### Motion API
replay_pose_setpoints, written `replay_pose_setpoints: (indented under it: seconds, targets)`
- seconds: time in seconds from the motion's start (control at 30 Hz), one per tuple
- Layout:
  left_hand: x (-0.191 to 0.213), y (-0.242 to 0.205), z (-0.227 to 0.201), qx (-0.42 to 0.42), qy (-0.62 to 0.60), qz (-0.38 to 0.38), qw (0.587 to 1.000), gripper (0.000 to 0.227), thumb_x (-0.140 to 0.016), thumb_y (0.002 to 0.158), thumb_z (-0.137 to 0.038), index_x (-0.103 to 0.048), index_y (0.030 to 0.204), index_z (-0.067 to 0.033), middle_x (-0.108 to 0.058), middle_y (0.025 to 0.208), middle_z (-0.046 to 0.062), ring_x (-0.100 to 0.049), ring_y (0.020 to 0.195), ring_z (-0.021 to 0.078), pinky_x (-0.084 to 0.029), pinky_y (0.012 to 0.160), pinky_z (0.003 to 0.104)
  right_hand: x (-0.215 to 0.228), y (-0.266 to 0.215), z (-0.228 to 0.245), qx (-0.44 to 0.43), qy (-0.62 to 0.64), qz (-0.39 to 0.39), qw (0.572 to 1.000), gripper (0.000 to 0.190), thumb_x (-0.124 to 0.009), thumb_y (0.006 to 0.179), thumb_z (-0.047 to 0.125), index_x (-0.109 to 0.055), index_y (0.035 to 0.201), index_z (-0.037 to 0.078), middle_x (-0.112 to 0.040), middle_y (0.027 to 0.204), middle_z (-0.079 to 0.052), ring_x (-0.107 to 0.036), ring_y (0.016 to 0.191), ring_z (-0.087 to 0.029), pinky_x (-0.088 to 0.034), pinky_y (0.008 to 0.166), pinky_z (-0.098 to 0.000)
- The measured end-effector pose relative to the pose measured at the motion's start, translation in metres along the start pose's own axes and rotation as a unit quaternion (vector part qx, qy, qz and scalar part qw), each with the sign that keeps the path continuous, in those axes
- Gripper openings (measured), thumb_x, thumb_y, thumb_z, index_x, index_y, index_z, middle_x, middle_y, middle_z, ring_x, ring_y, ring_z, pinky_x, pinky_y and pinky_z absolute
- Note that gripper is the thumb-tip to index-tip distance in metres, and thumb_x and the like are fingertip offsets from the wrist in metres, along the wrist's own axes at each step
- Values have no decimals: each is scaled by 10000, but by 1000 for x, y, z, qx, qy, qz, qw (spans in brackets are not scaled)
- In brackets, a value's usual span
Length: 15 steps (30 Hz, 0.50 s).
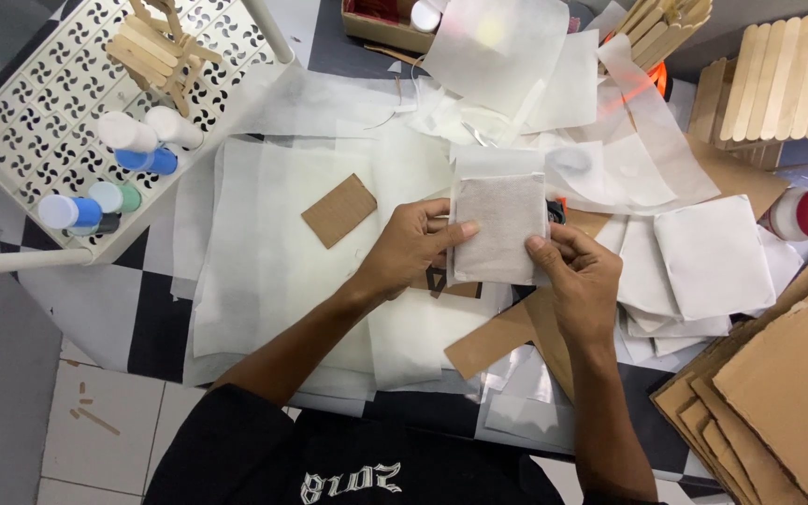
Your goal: Wrapping small cardboard pieces in thin white foam sheets and securing them with a stapler.
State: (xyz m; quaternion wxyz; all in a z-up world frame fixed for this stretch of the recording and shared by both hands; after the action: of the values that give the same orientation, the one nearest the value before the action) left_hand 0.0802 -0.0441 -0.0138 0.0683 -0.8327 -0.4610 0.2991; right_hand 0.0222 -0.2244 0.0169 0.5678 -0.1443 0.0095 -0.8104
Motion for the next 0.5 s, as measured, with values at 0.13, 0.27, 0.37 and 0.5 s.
replay_pose_setpoints:
  seconds: [0.13, 0.27, 0.37, 0.5]
  targets:
    - [1, -2, -4, 8, 3, -11, 1000, 428, -706, 945, -191, -610, 1291, 43, -741, 1077, 222, -730, 958, 268, -654, 748, 369, 0, 0, -3, -6, 0, 0, 1000, 270, -765, 959, 140, -717, 1158, -35, -747, 860, -149, -679, 796, -128, -590, 768, -305]
    - [3, 4, 3, 3, 5, -7, 1000, 444, -717, 935, -184, -601, 1288, 60, -736, 1070, 246, -737, 947, 303, -656, 744, 395, 1, -1, -1, -1, -18, -2, 1000, 267, -777, 953, 146, -726, 1141, -37, -747, 843, -150, -659, 776, -120, -588, 752, -304]
    - [3, 6, 6, 5, 1, -4, 1000, 442, -721, 928, -174, -602, 1284, 59, -737, 1063, 245, -738, 942, 309, -656, 743, 403, 4, 0, -5, 6, -26, -3, 1000, 263, -779, 954, 149, -729, 1134, -36, -748, 839, -156, -658, 768, -120, -587, 741, -303]
    - [0, 5, 1, 11, 5, 0, 1000, 427, -710, 931, -180, -601, 1276, 47, -732, 1087, 253, -738, 963, 335, -658, 763, 426, 5, 0, -3, 14, -31, -4, 999, 272, -782, 952, 157, -730, 1137, -35, -747, 838, -166, -664, 770, -130, -590, 738, -318]
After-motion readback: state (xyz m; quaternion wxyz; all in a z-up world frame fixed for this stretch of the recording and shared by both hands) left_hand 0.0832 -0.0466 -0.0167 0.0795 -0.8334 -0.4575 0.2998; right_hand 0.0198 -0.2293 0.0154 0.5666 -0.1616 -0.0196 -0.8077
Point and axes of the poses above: each hand's wrist, its own y-axis towards the middle knuckle, its own x-axis out of the back of the hand, z = x × y, the point moved 10 cm from there along y, towards the middle knuckle
